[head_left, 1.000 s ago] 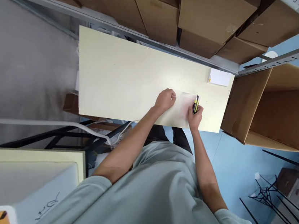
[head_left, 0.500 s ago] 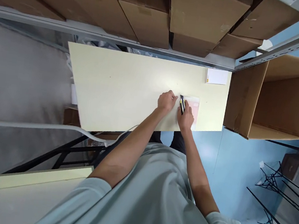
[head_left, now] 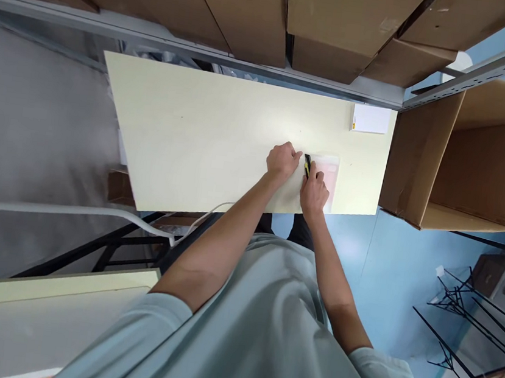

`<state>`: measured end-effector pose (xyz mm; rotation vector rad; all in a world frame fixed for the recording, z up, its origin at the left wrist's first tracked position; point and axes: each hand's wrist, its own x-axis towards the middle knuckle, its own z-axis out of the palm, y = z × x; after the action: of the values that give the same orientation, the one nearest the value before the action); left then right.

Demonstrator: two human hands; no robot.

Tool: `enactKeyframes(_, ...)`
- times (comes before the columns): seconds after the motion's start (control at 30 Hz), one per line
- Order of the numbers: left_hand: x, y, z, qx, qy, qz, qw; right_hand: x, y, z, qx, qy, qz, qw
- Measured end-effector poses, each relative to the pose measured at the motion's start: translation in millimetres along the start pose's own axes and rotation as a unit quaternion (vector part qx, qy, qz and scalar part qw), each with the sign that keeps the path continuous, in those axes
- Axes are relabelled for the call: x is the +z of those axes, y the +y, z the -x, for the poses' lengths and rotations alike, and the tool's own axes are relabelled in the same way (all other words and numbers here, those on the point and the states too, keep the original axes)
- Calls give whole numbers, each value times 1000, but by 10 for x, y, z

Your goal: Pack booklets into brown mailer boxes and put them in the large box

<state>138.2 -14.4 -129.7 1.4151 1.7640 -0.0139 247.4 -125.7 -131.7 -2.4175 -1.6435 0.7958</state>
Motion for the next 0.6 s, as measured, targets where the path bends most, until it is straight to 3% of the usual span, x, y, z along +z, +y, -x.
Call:
enactKeyframes(0.3,81,-5,-69,-15,-11,19,1000,-34,148,95,-32,1,21,999)
enactKeyframes(0.6,185,-73,-215,-19,-10,41,999,-243,151,218,-48,-71,80,993)
